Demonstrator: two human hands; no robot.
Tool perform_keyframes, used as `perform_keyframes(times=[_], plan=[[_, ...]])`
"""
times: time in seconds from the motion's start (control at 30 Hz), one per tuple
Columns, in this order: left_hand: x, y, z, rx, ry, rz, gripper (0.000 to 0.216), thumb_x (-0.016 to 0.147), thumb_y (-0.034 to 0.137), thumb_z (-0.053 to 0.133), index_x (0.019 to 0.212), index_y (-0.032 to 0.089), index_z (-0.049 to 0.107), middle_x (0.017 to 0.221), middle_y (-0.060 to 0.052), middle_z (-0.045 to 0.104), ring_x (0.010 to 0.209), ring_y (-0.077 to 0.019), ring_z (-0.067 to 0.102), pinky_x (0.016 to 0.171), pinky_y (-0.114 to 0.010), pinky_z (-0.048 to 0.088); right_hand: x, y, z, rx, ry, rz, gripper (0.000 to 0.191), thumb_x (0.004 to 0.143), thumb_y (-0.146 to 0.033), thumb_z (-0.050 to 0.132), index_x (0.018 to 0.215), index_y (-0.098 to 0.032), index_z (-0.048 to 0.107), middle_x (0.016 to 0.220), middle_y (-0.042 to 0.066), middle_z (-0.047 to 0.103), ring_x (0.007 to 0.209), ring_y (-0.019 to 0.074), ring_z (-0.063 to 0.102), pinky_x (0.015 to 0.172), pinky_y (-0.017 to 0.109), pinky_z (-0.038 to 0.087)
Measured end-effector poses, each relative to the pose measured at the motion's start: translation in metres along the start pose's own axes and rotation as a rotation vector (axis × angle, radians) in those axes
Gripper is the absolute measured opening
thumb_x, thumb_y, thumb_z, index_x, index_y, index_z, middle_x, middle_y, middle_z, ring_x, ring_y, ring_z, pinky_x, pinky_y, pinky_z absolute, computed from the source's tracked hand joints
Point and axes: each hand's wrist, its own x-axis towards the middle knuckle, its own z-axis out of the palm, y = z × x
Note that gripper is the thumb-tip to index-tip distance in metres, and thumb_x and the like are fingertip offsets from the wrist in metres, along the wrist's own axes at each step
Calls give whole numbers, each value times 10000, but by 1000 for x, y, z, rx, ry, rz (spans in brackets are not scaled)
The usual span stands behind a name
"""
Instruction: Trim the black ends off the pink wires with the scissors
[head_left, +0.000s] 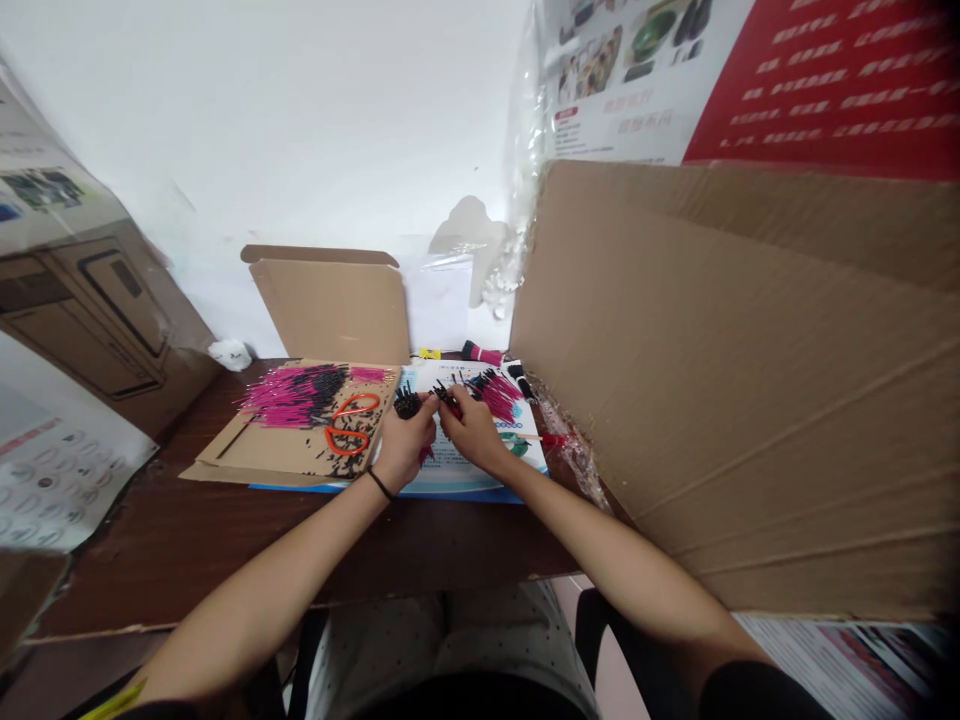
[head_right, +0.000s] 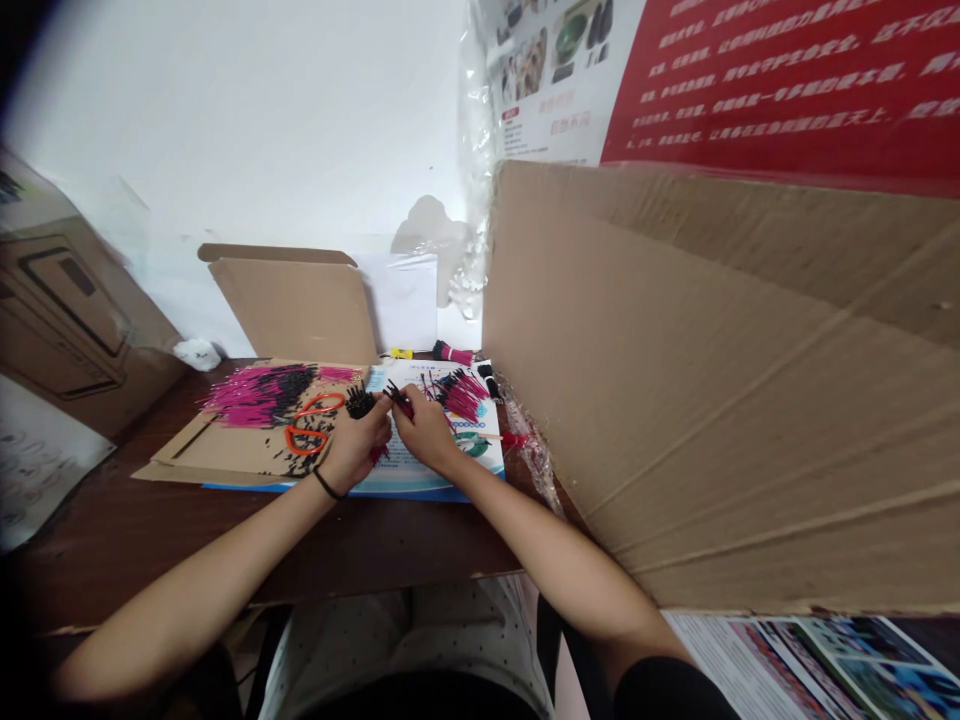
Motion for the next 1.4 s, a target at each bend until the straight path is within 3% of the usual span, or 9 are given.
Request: perform_keyframes(times=[0.17, 0.3, 0.43, 0.57, 0.77, 0.93, 1.03, 1.2, 1.4], plan=[[10, 4, -2, -96, 150, -83, 362, 697, 184, 623, 522, 197, 306, 385, 104, 291, 312, -18, 280, 317, -152, 178, 5, 2, -5, 71, 25, 133, 214, 839, -335, 458, 680, -204, 517, 586, -27, 583, 554, 116, 499, 579, 240, 360], [18, 7, -6, -95, 261, -192, 252, 711, 174, 616, 571, 175, 406, 435, 49, 450, 412, -63, 494, 372, -137, 327, 7, 7, -4, 103, 58, 183, 183, 818, -279, 460, 701, -193, 571, 609, -21, 602, 579, 117, 525, 603, 244, 386], [16, 0, -8, -13, 110, -157, 274, 689, 234, 684, 617, 167, 428, 459, 65, 450, 374, -38, 438, 353, -129, 282, 6, 8, -1, 99, 10, 182, 160, 829, -263, 448, 808, -184, 585, 622, -23, 623, 562, 119, 523, 587, 244, 388], [11, -9, -10, 105, -17, -2, 343, 669, 337, 730, 638, 173, 430, 425, 107, 363, 326, -22, 331, 333, -145, 226, 4, 6, 0, -11, -19, 133, 175, 829, -288, 483, 705, -183, 548, 631, -6, 631, 580, 124, 530, 581, 243, 377], [15, -9, -13, 171, 91, 71, 309, 687, 333, 703, 616, 174, 447, 408, 101, 364, 320, -32, 324, 328, -161, 220, 6, 13, 1, 106, -32, 203, 214, 840, -328, 469, 730, -180, 578, 590, -10, 626, 528, 114, 511, 538, 231, 372], [24, 0, -13, 3, 235, -77, 324, 741, 236, 591, 503, 176, 380, 425, 50, 435, 361, -42, 404, 351, -156, 266, 9, 19, 1, 253, 85, 251, 230, 825, -346, 455, 869, -173, 602, 603, -22, 618, 471, 100, 461, 501, 230, 362], [23, 0, -12, 29, 187, -104, 193, 741, 201, 557, 571, 141, 490, 524, 1, 551, 413, -60, 483, 373, -160, 302, 8, 19, 4, 287, 50, 234, 173, 801, -287, 450, 907, -191, 547, 611, -42, 615, 476, 98, 476, 512, 228, 377], [18, -11, -14, 159, -43, 62, 346, 745, 314, 629, 517, 175, 408, 409, 67, 371, 360, -47, 361, 377, -173, 277, 5, 16, 7, 243, -36, 177, 93, 802, -299, 477, 805, -225, 420, 581, -61, 595, 556, 123, 558, 570, 245, 412], [18, -18, -20, 289, -43, 97, 303, 702, 363, 699, 590, 165, 499, 412, 50, 427, 358, -62, 372, 356, -181, 250, 5, 10, 2, 261, -126, 166, 154, 833, -355, 488, 787, -223, 426, 561, -58, 583, 543, 120, 558, 528, 230, 389]])
